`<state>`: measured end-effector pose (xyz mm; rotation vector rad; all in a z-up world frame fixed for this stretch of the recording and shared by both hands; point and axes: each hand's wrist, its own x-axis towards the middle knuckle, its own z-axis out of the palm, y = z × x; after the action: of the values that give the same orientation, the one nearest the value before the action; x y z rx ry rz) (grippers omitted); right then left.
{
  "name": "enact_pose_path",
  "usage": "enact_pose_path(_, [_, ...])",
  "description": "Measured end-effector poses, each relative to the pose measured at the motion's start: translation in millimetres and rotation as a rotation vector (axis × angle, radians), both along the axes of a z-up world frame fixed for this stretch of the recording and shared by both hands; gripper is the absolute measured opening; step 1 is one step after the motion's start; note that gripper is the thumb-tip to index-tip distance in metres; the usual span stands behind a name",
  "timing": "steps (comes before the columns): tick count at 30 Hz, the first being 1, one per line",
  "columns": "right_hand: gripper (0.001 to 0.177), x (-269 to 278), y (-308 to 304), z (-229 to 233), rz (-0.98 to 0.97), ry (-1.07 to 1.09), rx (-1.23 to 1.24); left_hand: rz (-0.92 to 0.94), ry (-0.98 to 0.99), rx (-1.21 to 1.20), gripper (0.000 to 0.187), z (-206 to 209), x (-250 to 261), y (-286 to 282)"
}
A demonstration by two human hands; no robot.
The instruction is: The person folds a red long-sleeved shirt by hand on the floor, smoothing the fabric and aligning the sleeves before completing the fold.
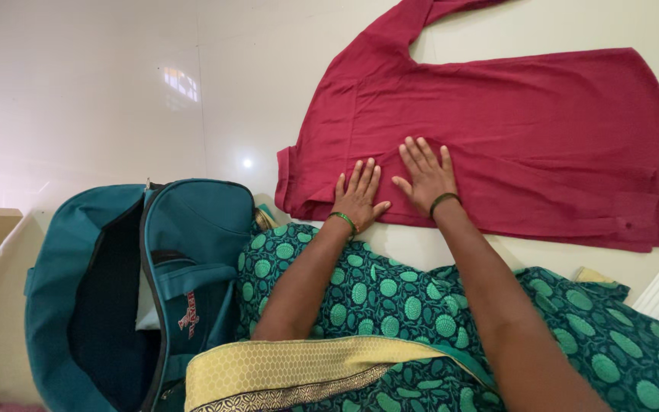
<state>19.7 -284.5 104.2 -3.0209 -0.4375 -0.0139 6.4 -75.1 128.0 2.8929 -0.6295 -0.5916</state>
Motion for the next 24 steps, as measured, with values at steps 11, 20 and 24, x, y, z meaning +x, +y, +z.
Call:
enact_pose_path(11, [0.08,-27.5,-70.0,-3.2,-0.213,-0.001,0.035,-0.006,0.035,0.007,0.094,-11.6,6.1,2.3])
enact_pose_path(20, [0.078,-53.8,-114.5,6.6,-0.221,0.002,-0.003,-0.003,0.053,0.001,0.095,-17.7,9.2,3.5])
enact_pose_path(24, [0.078,-61.4,-142.4,6.8,-0.243,0.028,-0.029,-0.002,0.055,0.021,0.094,-15.0,9.7,1.4])
